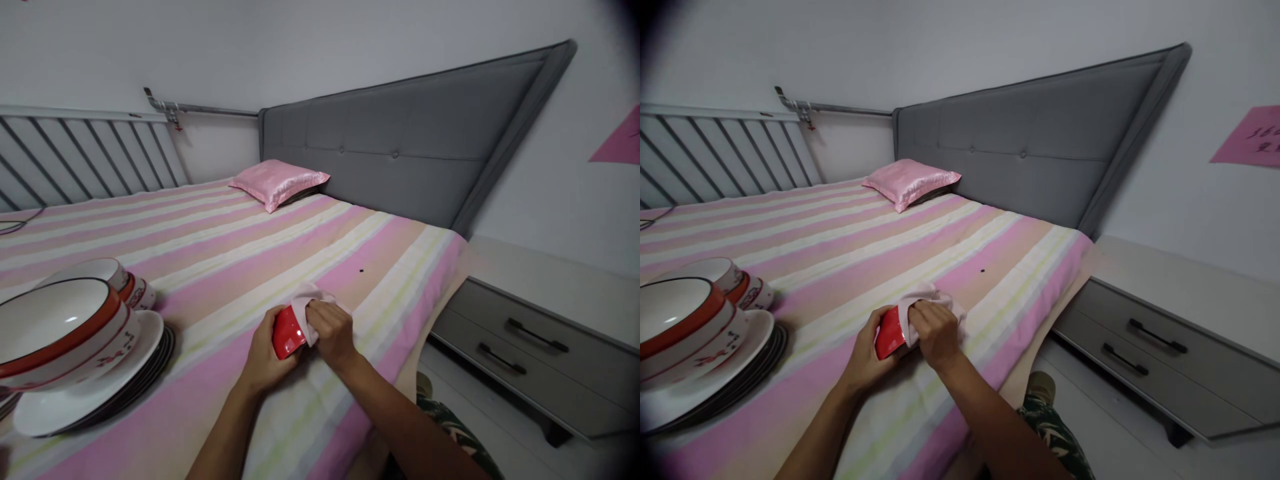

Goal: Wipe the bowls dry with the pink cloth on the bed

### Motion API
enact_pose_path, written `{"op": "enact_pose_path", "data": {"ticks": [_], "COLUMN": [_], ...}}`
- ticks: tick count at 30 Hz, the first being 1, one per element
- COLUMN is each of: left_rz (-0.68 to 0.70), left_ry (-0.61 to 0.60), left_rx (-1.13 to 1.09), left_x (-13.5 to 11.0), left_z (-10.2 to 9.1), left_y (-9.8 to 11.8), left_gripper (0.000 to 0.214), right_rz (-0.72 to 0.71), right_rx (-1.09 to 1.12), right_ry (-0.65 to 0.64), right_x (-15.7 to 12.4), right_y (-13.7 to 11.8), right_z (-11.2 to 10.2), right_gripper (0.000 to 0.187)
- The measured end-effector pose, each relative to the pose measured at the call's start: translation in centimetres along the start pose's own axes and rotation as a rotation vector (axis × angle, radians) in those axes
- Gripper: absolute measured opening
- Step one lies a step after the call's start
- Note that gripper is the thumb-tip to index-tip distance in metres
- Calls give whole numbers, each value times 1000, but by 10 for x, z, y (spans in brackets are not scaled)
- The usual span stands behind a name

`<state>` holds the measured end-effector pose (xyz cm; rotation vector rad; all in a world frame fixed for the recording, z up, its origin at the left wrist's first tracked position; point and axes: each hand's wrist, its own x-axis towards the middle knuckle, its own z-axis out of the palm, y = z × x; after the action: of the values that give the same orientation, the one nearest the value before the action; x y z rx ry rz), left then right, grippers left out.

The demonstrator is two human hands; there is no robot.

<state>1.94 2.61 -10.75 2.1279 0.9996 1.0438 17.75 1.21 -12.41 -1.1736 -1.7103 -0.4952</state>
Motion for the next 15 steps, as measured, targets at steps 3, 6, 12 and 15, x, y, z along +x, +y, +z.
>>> {"op": "enact_pose_path", "data": {"ticks": [3,6,12,15], "left_rz": [-7,-22,-41,-43], "left_ry": [-3,-1,-4,1], "left_rx": [-8,-7,-8,-4], "left_x": [0,0,0,0], "left_z": [-1,-1,-2,-2], "left_y": [0,0,-1,0], "left_gripper": [56,56,56,55], "right_rz": [46,134,356,442], "right_rx": [27,51,202,288], "right_ry": [-16,-67,-174,-180], "right_x": [-2,-5,-10,-12], "right_y": [3,7,10,10], "right_z": [2,3,5,6], "right_gripper": [25,23,14,18]}}
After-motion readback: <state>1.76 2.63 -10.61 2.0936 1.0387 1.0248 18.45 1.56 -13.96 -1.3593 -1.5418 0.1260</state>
